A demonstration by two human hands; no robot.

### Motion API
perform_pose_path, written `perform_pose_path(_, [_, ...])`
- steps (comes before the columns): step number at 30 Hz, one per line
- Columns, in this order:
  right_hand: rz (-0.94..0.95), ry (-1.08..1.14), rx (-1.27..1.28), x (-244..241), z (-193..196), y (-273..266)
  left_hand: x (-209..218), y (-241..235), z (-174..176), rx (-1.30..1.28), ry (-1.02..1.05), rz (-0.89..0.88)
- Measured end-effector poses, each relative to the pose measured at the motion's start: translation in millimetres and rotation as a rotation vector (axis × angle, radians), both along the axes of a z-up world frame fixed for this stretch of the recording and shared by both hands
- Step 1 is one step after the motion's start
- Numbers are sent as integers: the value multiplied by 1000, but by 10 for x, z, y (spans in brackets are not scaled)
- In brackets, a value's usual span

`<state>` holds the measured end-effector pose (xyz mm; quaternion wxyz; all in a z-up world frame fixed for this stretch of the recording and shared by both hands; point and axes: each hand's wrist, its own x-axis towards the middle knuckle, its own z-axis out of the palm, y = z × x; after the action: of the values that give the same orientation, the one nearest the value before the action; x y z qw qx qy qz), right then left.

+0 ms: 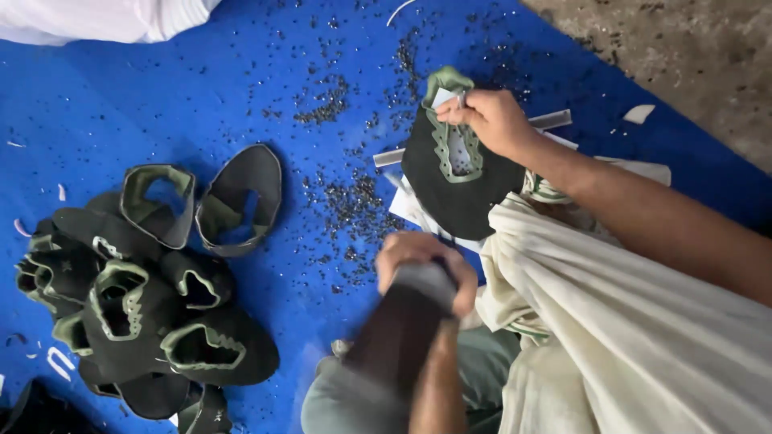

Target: The person trims excess material and finishes shoe upper components using a cleaver and a metal punch tool.

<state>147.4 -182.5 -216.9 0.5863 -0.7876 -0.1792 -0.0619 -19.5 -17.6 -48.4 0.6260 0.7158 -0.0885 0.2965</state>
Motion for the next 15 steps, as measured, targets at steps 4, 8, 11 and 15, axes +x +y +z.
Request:
perform_pose_path(4, [-33, 205, 120, -46, -169, -54, -250, -12, -429, 304, 672, 156])
perform_pose_path(8, [-88, -91, -88, -42, -457, -17, -169, 17, 84, 90, 531, 107])
perform_pose_path(11, [-19, -16, -22, -82, -95, -1, -67, -24, 657, -24, 278, 74])
perform_pose_path(15, [-27, -202, -138, -148, 76, -6, 179, 1, 203, 228, 247, 74])
